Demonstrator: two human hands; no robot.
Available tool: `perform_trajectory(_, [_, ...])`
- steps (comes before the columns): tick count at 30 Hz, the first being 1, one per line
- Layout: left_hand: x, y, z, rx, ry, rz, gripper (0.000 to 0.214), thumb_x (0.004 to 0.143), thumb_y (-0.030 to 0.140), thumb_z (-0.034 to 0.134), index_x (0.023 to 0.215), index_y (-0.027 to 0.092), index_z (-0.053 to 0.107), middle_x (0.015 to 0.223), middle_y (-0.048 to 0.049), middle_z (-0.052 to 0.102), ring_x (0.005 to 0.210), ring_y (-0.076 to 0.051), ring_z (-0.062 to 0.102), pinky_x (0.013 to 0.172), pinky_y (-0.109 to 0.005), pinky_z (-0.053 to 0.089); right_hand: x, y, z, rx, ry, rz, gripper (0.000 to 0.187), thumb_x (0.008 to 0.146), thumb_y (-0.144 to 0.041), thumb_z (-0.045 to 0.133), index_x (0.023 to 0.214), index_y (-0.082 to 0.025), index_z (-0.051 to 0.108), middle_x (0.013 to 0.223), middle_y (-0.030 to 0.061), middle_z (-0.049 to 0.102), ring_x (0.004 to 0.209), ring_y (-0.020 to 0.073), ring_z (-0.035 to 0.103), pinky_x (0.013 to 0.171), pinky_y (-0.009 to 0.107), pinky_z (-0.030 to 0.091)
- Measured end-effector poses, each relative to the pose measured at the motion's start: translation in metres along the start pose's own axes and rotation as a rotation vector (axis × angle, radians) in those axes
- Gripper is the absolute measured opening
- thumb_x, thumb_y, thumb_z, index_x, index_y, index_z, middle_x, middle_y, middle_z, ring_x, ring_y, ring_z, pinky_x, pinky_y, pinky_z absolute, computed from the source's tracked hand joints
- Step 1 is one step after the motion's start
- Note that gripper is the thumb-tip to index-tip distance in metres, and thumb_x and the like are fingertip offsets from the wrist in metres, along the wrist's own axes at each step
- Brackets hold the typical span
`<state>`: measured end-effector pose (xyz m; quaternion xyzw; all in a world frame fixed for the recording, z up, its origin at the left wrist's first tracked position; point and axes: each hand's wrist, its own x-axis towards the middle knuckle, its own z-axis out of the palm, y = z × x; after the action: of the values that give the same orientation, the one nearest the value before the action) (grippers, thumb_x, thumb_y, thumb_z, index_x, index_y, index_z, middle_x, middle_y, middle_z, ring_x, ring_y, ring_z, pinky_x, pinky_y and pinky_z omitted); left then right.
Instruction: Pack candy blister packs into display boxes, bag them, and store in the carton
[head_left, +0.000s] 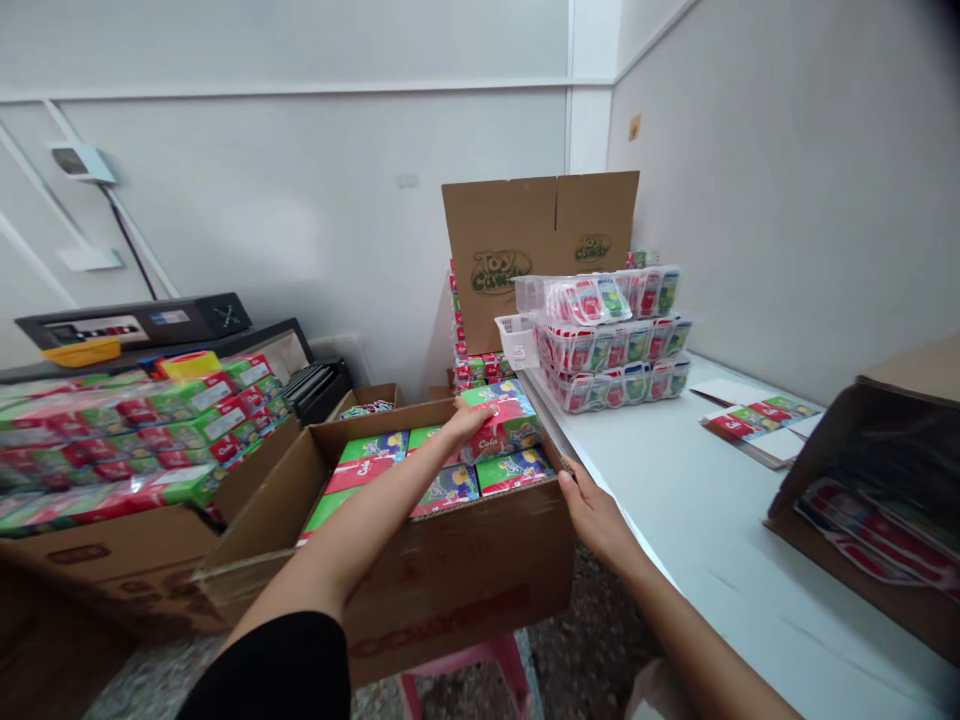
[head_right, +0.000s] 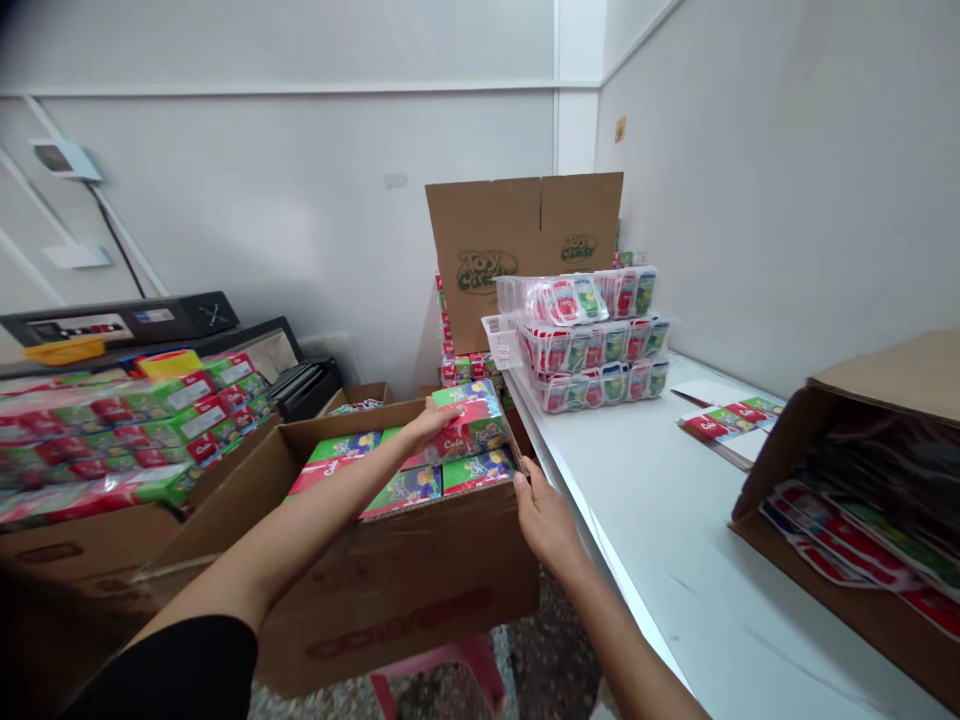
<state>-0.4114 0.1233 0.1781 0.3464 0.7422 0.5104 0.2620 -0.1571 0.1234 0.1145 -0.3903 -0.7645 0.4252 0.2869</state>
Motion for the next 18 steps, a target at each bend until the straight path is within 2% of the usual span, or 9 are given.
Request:
perform_trajectory(3, [-0.010, 0.009, -0.003, 0.109, 0.027, 0.039, 0.038, 0.091, 0.036, 0.058, 0.123, 0.016, 0.054, 0.126, -0.0098, 0.057, 0.109, -0.026, 0.059, 0.092, -0.047, 0.050, -0.004, -0.001, 0.000, -0.014, 0.000, 0.011, 0.067, 0.094, -0.049, 0.028, 0.147, -0.008, 0.033, 0.148, 0.0146, 0.042, 0.137, 0.0253, 0.038, 0.113, 0.041, 0.029])
perform_trajectory(5, [-0.019, 0.020, -0.007, 0.169, 0.065, 0.080, 0.050, 0.090, 0.040, 0.059, 0.132, 0.015, 0.047, 0.137, -0.0143, 0.050, 0.122, -0.031, 0.052, 0.100, -0.051, 0.043, -0.012, 0.003, -0.003, -0.027, 0.008, -0.018, 0.070, 0.091, -0.050, 0.033, 0.146, -0.006, 0.033, 0.149, 0.0174, 0.040, 0.138, 0.0268, 0.036, 0.114, 0.042, 0.027])
perform_trajectory(8, [-0.038, 0.043, -0.007, 0.229, 0.152, 0.175, 0.076, 0.084, 0.046, 0.063, 0.141, 0.007, 0.032, 0.151, -0.0251, 0.029, 0.140, -0.043, 0.025, 0.109, -0.054, 0.026, -0.037, 0.018, -0.017, -0.069, 0.055, -0.117, 0.064, 0.089, -0.050, 0.039, 0.138, -0.010, 0.045, 0.140, 0.0170, 0.050, 0.131, 0.0278, 0.045, 0.110, 0.043, 0.033])
perform_trajectory(10, [-0.058, 0.061, 0.004, 0.236, 0.199, 0.282, 0.078, 0.083, 0.045, 0.062, 0.142, 0.006, 0.029, 0.153, -0.0263, 0.025, 0.142, -0.042, 0.020, 0.111, -0.051, 0.023, -0.058, 0.030, -0.032, -0.065, 0.094, -0.138, 0.054, 0.088, -0.049, 0.042, 0.129, -0.016, 0.053, 0.129, 0.0141, 0.060, 0.117, 0.0274, 0.057, 0.100, 0.042, 0.043])
perform_trajectory(12, [-0.088, 0.076, 0.027, 0.216, 0.188, 0.412, 0.066, 0.086, 0.039, 0.058, 0.140, 0.012, 0.033, 0.148, -0.0209, 0.038, 0.135, -0.034, 0.039, 0.108, -0.044, 0.033, -0.083, 0.040, -0.049, -0.031, 0.107, -0.099, 0.045, 0.088, -0.048, 0.043, 0.122, -0.021, 0.056, 0.110, 0.0091, 0.068, 0.096, 0.0245, 0.066, 0.086, 0.038, 0.050])
perform_trajectory(14, [-0.126, 0.079, 0.064, 0.173, 0.089, 0.524, 0.052, 0.087, 0.035, 0.057, 0.135, 0.018, 0.041, 0.128, -0.0130, 0.060, 0.110, -0.024, 0.061, 0.093, -0.035, 0.047, -0.111, 0.048, -0.067, -0.013, 0.095, -0.049, 0.039, 0.091, -0.049, 0.042, 0.114, -0.023, 0.060, 0.085, 0.0032, 0.070, 0.075, 0.0211, 0.066, 0.073, 0.033, 0.051])
perform_trajectory(15, [-0.146, 0.076, 0.086, 0.133, 0.008, 0.578, 0.044, 0.090, 0.035, 0.052, 0.131, 0.019, 0.046, 0.112, -0.0096, 0.068, 0.095, -0.020, 0.067, 0.084, -0.031, 0.051, -0.126, 0.053, -0.076, -0.014, 0.089, -0.019, 0.038, 0.092, -0.050, 0.040, 0.108, -0.024, 0.062, 0.074, 0.0009, 0.068, 0.068, 0.0202, 0.065, 0.069, 0.032, 0.050])
perform_trajectory(16, [-0.167, 0.069, 0.108, 0.041, -0.134, 0.624, 0.036, 0.091, 0.036, 0.050, 0.123, 0.019, 0.052, 0.095, -0.0077, 0.071, 0.078, -0.018, 0.068, 0.074, -0.029, 0.052, -0.142, 0.057, -0.086, -0.016, 0.091, 0.012, 0.039, 0.093, -0.051, 0.038, 0.100, -0.024, 0.064, 0.066, -0.0006, 0.065, 0.064, 0.0196, 0.063, 0.066, 0.031, 0.049])
perform_trajectory(18, [-0.206, 0.049, 0.152, -0.023, -0.400, 0.654, 0.028, 0.090, 0.041, 0.051, 0.099, 0.018, 0.064, 0.073, -0.0042, 0.070, 0.062, -0.016, 0.065, 0.063, -0.026, 0.050, -0.174, 0.070, -0.106, -0.022, 0.134, 0.067, 0.042, 0.094, -0.051, 0.035, 0.091, -0.024, 0.066, 0.061, -0.0012, 0.062, 0.062, 0.0191, 0.062, 0.065, 0.030, 0.047])
